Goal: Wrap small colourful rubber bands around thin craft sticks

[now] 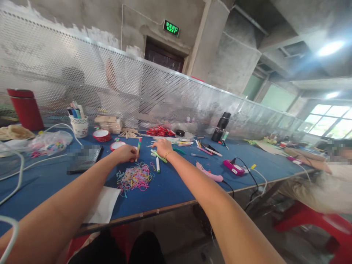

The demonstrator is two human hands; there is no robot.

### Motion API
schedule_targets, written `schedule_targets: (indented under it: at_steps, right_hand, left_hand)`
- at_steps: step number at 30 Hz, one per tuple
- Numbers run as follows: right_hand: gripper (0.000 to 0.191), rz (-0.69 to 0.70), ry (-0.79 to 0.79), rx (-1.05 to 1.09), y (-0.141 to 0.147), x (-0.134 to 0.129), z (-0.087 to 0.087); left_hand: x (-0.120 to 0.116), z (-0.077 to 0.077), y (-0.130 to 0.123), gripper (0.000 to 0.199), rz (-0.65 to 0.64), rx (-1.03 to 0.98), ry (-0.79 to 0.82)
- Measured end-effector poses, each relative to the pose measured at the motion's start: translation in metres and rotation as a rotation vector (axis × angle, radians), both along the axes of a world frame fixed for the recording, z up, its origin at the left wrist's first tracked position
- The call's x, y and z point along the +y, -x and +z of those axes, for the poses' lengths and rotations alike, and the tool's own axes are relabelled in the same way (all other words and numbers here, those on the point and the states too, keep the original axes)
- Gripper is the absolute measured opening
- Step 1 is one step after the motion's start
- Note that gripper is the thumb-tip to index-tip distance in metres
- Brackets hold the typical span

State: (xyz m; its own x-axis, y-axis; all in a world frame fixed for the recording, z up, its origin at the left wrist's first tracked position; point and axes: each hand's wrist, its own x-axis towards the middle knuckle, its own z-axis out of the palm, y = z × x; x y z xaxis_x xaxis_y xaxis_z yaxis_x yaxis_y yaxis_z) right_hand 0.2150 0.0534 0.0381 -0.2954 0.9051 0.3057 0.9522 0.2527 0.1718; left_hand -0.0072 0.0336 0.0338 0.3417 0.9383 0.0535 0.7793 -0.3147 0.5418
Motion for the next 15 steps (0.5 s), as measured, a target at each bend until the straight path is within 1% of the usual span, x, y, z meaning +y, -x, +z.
schedule_targets:
  at_steps: [3, 6, 10, 13, 15]
  right_hand:
    - [0.039, -0.001, 0.042, -0.008, 0.002, 0.010, -0.003]
    - [0.039, 0.015, 0.049, 0.003, -0.002, 0.010, -0.005]
    - [0.038, 0.033, 0.006, 0.046, -0.009, 0.000, -0.003]
    - [0.028, 0.062, -0.052, 0.061, -0.008, -0.012, 0.002]
    - [0.022, 0.099, -0.066, 0.034, -0.005, -0.019, 0.005]
  left_hand:
    - [-0.001, 0.000, 0.000, 0.017, 0.002, 0.009, -0.003]
    - [-0.001, 0.001, -0.001, 0.016, 0.003, 0.015, -0.002]
    - [-0.002, 0.003, -0.002, 0.015, 0.002, -0.013, 0.015]
    - [-0.001, 0.002, -0.001, 0.015, 0.002, -0.033, 0.020]
    - [0.002, 0.000, 0.000, 0.014, -0.002, -0.043, 0.015]
